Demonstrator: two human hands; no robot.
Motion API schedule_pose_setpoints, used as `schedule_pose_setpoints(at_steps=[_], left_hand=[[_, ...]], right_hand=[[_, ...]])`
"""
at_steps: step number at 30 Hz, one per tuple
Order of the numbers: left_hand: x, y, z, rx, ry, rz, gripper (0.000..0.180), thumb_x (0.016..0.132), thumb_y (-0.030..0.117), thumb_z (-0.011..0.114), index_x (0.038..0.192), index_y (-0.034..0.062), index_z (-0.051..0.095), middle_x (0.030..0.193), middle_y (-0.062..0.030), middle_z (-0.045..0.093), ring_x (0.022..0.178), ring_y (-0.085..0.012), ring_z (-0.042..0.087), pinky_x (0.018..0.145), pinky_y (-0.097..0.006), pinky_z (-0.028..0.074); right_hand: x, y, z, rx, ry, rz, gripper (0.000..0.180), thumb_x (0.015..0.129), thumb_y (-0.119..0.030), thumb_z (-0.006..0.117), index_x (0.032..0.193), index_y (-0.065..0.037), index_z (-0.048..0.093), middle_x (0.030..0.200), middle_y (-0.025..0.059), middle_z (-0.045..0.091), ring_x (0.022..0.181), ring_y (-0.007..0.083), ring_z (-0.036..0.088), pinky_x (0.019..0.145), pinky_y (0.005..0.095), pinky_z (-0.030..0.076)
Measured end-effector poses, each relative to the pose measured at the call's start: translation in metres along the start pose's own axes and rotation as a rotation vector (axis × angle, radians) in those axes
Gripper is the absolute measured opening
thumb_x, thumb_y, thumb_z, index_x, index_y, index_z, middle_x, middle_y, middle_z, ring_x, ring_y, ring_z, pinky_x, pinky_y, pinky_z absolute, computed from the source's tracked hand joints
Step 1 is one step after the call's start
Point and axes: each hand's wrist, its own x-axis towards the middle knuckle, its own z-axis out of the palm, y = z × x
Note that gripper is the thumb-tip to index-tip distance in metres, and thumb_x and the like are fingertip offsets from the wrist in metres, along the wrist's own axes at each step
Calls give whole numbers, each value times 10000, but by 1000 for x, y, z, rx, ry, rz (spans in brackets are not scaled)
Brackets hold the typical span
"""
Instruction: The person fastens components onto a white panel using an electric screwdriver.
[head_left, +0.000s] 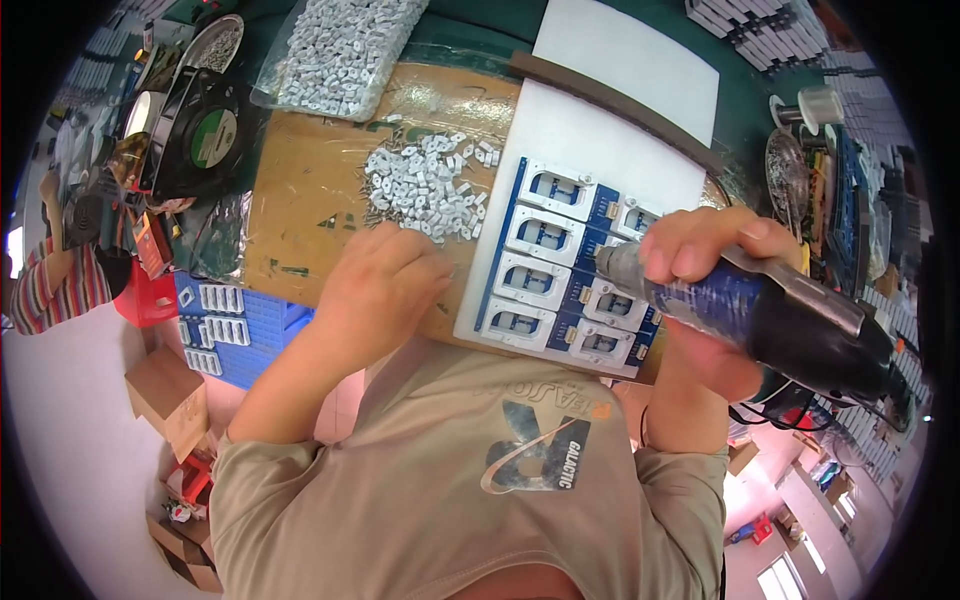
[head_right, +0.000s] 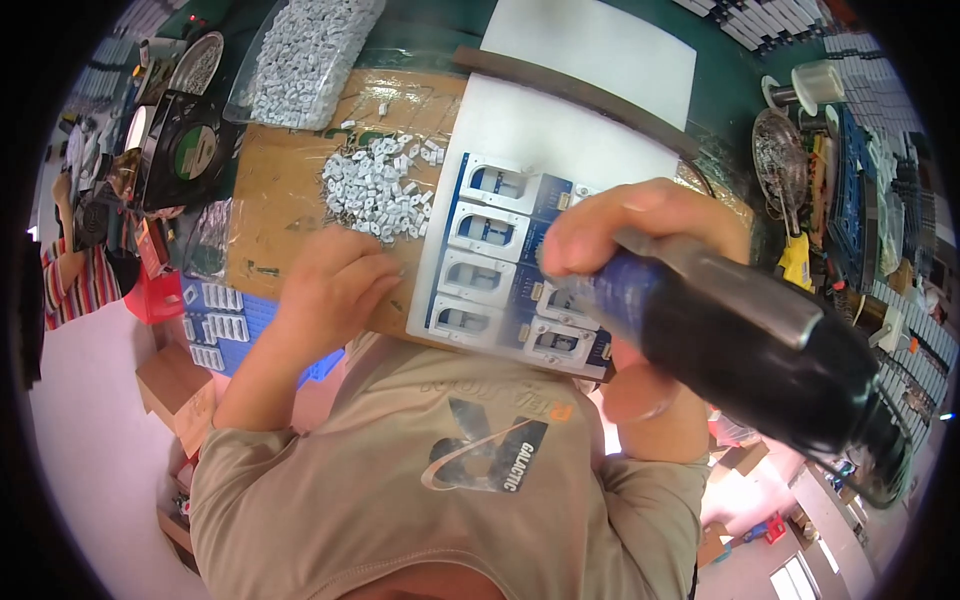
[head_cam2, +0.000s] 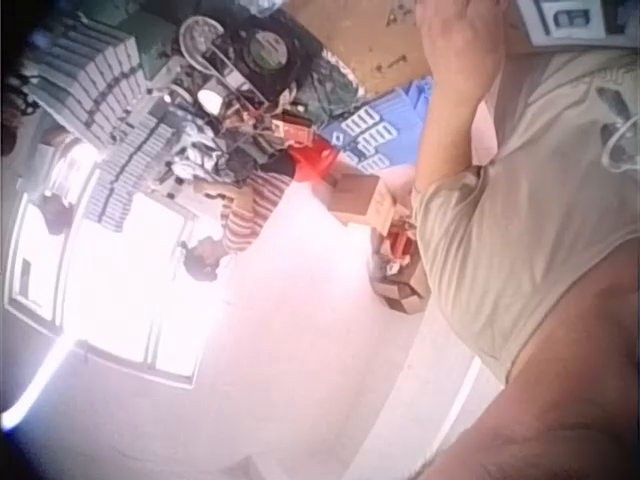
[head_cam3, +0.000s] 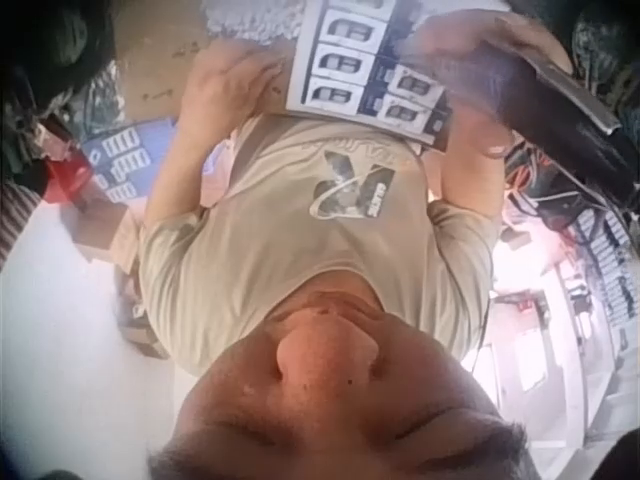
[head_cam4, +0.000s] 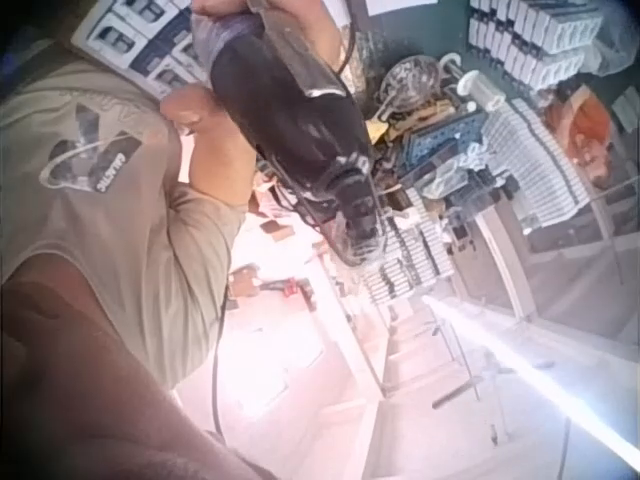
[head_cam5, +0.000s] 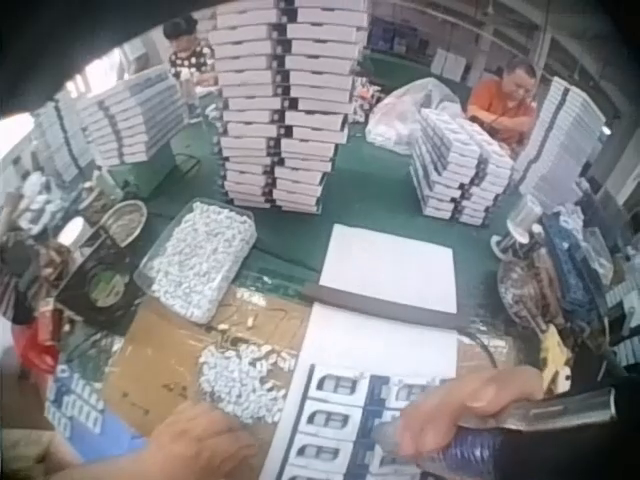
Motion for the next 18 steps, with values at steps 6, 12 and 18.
schedule_pose_setpoints(at_steps=[6,12,18], left_hand=[[6,2,-5,53,-120,1,134,718,89,649,851,93,626,896,-39,553,816,-235,522,719,-355,414],[49,8,-6,-7,92,18,102,693,70,660,785,70,615,897,-59,551,802,-255,534,715,-377,439],[93,5,23,-47,268,-22,138,673,52,683,798,58,624,900,-92,580,851,-293,557,726,-380,455]], right_hand=[[5,-6,6,199,2,101,771,643,-338,853,1188,18,439,940,165,580,832,276,601,754,381,506],[28,-10,-10,113,-77,-73,847,756,-646,645,1303,-51,391,947,89,538,780,210,579,700,361,478],[66,14,-3,122,-98,-139,801,789,-661,587,1264,-35,427,941,107,545,764,227,582,699,374,494]])
